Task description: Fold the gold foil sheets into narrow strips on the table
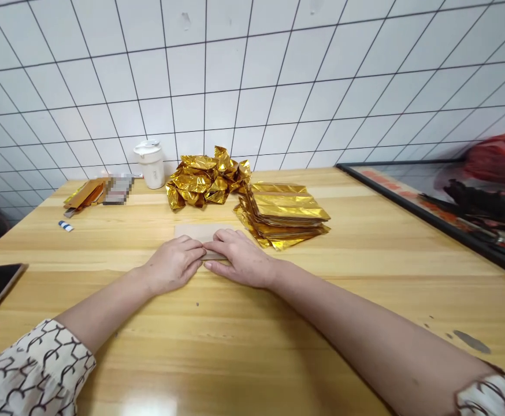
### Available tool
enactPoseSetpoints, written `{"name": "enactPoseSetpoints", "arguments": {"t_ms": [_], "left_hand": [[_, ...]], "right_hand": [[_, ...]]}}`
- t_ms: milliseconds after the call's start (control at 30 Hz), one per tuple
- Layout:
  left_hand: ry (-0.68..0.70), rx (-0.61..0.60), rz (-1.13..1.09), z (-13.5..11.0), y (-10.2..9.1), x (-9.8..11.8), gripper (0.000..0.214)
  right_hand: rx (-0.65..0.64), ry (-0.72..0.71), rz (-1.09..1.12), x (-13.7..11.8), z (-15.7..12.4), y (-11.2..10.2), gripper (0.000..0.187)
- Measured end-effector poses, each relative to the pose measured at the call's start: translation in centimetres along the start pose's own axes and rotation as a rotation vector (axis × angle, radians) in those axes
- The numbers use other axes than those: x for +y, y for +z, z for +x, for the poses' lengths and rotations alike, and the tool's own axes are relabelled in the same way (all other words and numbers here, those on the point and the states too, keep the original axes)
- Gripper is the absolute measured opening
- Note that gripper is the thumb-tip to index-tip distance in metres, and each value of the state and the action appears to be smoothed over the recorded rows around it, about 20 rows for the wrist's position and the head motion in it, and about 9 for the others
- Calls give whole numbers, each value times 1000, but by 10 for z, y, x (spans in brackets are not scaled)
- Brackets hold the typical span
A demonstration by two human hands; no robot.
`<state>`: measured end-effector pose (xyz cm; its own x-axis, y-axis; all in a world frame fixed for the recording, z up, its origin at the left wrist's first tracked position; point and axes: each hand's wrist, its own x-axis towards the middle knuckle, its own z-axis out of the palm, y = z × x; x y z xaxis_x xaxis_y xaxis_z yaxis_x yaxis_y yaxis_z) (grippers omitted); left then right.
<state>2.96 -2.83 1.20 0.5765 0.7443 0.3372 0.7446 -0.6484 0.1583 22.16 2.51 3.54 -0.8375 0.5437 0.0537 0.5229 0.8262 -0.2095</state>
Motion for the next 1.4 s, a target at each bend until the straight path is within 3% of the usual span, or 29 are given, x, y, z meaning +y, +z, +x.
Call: {"name": "enactPoseSetpoints", "arguments": {"t_ms": [133,400,833,967,1133,1400], "left_hand": [[-20,79,-46,-3,5,0,25],[-11,55,-79,-5,5,0,24],[46,89,10,-8,1,-11,22],[50,126,-4,-10,-3,-15,27],[73,171,-20,-10,-5,-17,32],[37,221,47,-14,-8,-24,34]], "right_hand": [[81,-26,17,3,-4,10,34],[126,-55,-44,2,-7,12,33],[275,-128,12,23,-8,17,29],[344,-104,88,29,-6,23,30],[393,-84,135,34,-4,30,16],[418,-35,182,35,-2,31,16]]}}
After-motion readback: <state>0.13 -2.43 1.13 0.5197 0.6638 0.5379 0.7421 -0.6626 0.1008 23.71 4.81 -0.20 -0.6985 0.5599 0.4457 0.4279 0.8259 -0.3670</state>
